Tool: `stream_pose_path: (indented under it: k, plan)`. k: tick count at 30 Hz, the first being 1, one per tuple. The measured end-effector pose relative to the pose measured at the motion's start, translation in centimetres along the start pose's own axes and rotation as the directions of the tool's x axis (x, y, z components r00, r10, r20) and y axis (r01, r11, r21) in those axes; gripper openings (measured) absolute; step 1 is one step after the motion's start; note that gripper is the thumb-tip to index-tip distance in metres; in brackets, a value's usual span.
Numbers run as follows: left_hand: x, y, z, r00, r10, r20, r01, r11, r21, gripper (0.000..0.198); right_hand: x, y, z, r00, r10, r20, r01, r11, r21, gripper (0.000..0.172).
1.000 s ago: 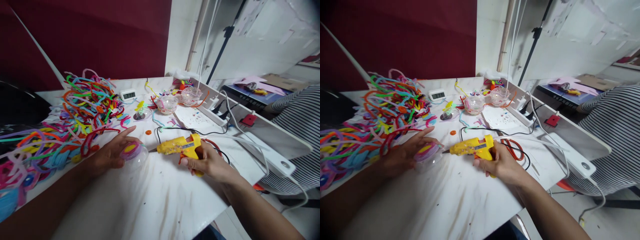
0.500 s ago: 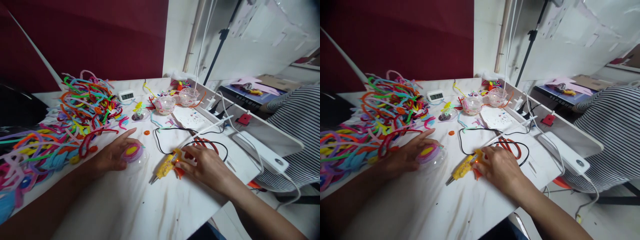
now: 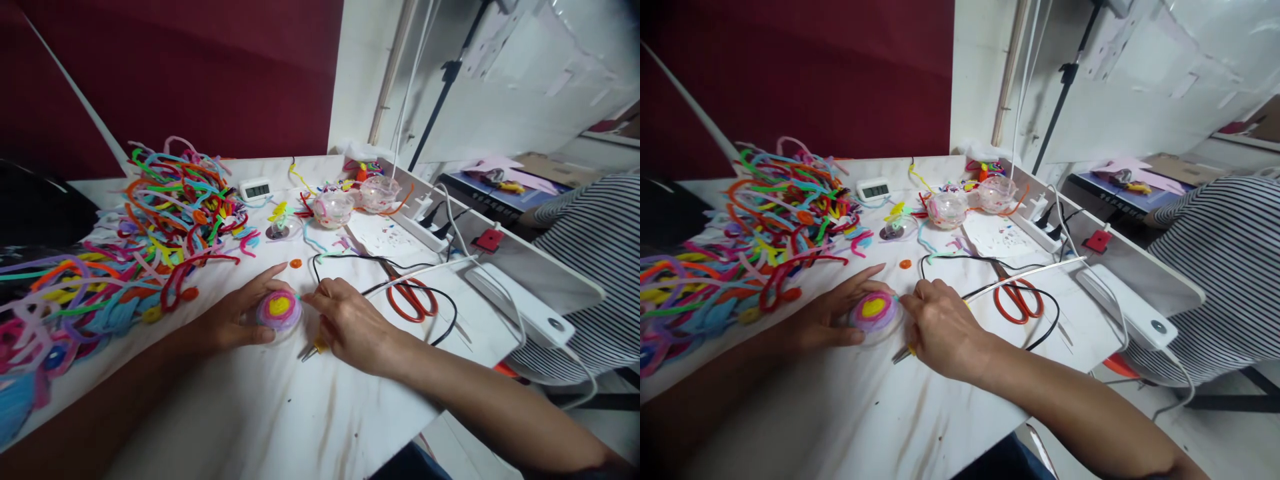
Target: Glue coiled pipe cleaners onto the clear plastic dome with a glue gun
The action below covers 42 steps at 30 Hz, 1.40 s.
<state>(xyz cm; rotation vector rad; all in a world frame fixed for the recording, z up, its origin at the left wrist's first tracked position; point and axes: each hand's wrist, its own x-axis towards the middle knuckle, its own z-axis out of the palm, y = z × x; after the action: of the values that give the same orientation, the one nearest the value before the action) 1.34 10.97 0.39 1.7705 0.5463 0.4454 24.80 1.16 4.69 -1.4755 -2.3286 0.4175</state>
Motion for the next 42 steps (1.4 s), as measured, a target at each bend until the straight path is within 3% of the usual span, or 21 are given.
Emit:
stream_pose_path:
  k: [14,30,34,39,42]
  plan:
    - [0.3,0.4,1.2,0.994,0.107,-0.035,-0.09,0.941,0.327,0.087,1.4,-0.4,-0.4,0.993,-0.005,0.119,0.026,0.984,-0.177,0.009]
    - [0.3,0.1,1.4,0.994,0.09,-0.065,-0.052,0.893,0.447,0.087,2.8,-2.1,-1.2,0.979,0.026,0.203,0.03,0.963,-0.268,0.013]
    - [0.4,0.3,1.3,0.982,0.182,-0.05,-0.128,0.838,0.531,0.075,2.8,-2.4,-1.2,0.979,0.052,0.199,0.003,0.964,-0.265,0.013]
    - [0.3,1.0,1.2,0.968,0.243,0.053,-0.227,0.778,0.586,0.05,2.6,-2.6,-0.9,0.979,0.07,0.189,-0.017,0.964,-0.267,0.015]
    - [0.2,1.0,1.2,0.959,0.266,0.094,-0.269,0.763,0.587,0.048,2.6,-2.8,-0.8,0.979,0.075,0.189,-0.018,0.958,-0.287,0.016]
